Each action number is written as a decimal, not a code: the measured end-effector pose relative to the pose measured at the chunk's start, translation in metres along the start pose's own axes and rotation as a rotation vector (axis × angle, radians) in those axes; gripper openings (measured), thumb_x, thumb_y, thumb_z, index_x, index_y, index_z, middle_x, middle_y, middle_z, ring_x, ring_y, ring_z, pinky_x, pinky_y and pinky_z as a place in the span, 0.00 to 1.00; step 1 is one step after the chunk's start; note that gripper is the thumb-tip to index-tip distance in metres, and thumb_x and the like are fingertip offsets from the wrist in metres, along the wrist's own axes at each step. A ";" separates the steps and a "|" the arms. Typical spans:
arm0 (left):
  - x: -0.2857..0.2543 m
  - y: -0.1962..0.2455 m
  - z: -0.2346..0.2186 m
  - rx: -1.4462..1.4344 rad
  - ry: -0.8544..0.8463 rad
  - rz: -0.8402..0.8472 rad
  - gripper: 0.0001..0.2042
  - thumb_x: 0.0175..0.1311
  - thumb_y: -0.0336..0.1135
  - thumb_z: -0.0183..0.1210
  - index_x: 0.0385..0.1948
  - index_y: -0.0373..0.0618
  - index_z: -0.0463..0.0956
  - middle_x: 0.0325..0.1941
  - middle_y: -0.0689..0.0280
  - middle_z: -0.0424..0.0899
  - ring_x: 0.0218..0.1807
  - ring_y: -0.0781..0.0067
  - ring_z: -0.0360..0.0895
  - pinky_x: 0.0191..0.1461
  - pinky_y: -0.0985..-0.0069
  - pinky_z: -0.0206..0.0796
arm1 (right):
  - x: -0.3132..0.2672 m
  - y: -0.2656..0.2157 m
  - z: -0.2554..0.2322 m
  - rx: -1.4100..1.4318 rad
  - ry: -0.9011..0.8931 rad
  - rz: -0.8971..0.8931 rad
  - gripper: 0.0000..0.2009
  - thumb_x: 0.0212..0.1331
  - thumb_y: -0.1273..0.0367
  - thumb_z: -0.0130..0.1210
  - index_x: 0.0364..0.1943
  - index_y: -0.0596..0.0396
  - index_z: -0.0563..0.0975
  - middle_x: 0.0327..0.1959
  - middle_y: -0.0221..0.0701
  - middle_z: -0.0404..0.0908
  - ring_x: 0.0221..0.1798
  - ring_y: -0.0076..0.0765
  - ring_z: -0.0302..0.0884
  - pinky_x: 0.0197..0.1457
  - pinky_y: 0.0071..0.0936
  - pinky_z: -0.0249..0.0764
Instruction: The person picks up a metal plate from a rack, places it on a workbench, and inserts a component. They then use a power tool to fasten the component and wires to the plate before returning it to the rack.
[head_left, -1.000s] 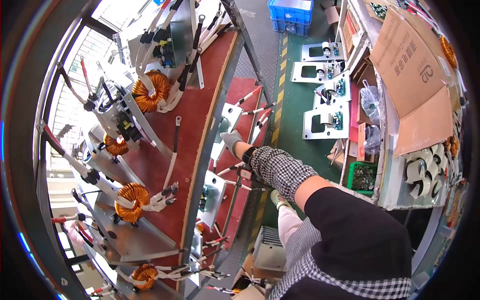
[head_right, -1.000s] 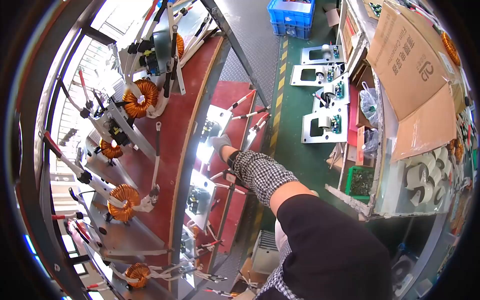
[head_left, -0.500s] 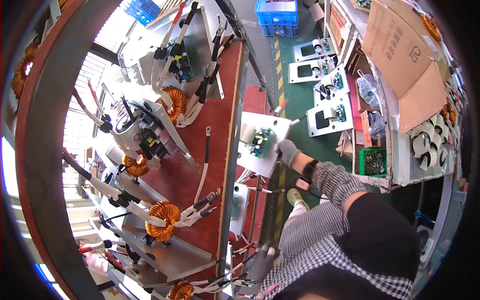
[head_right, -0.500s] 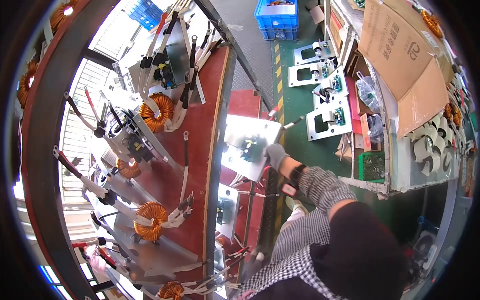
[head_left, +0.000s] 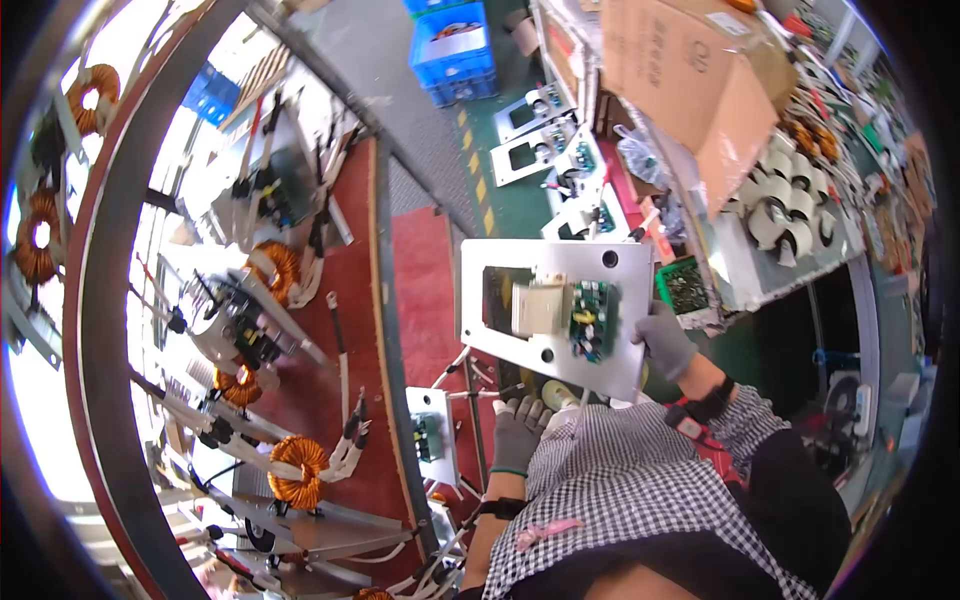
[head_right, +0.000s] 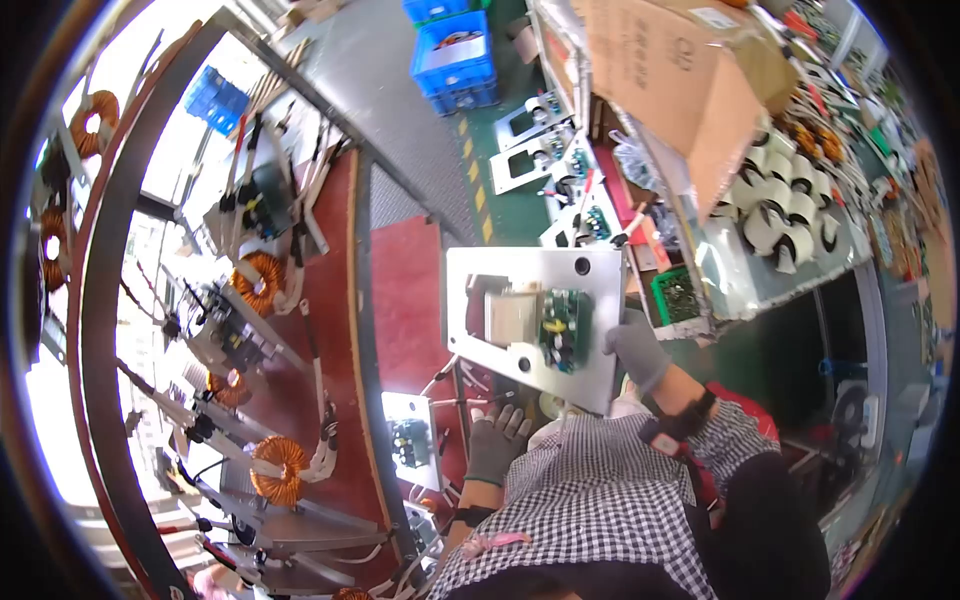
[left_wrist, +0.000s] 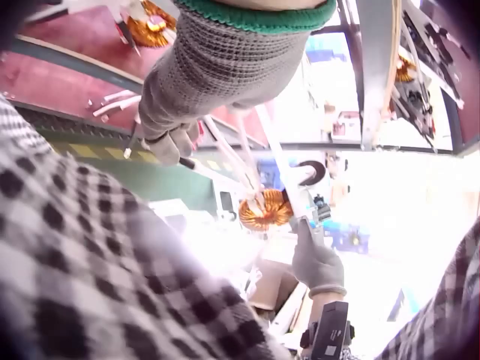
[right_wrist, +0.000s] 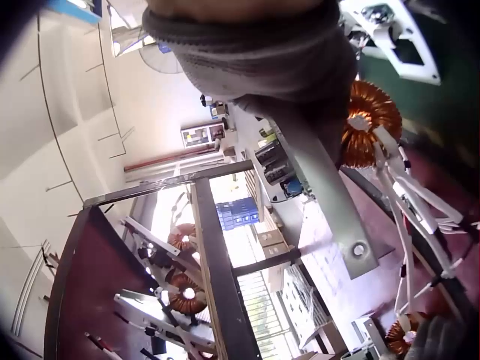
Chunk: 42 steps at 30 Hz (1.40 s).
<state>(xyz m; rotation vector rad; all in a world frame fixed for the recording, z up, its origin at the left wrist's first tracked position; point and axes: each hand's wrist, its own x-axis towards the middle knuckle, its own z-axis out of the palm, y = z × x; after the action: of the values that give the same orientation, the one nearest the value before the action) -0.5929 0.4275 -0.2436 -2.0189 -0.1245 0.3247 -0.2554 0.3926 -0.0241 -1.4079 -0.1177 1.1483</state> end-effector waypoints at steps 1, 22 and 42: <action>0.017 -0.006 -0.008 -0.229 0.065 -0.033 0.19 0.68 0.42 0.39 0.59 0.55 0.64 0.64 0.68 0.69 0.65 0.65 0.64 0.70 0.58 0.52 | -0.023 -0.017 -0.015 -0.065 -0.047 -0.060 0.12 0.33 0.77 0.50 0.29 0.63 0.75 0.21 0.28 0.73 0.22 0.23 0.70 0.24 0.19 0.64; 0.352 -0.182 -0.456 -2.679 -0.721 1.200 0.42 0.53 0.47 0.64 0.67 0.43 0.50 0.64 0.51 0.64 0.66 0.54 0.62 0.69 0.57 0.53 | -0.439 -0.041 -0.414 0.567 0.909 -1.205 0.36 0.28 0.80 0.44 0.55 0.71 0.63 0.47 0.50 0.76 0.42 0.49 0.80 0.41 0.41 0.82; 0.729 -0.006 -0.859 -2.191 -1.693 1.792 0.33 0.60 0.50 0.59 0.62 0.41 0.59 0.63 0.57 0.65 0.62 0.63 0.66 0.63 0.61 0.64 | -0.424 -0.126 -0.836 0.581 1.471 -0.915 0.19 0.36 0.71 0.46 0.38 0.66 0.72 0.25 0.30 0.75 0.23 0.25 0.72 0.29 0.21 0.75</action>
<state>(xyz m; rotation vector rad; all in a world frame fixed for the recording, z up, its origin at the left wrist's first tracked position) 0.3482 -0.1430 -0.0015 0.5289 -0.2331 -1.4878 0.1633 -0.4463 0.0996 -1.1235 0.5297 -0.6873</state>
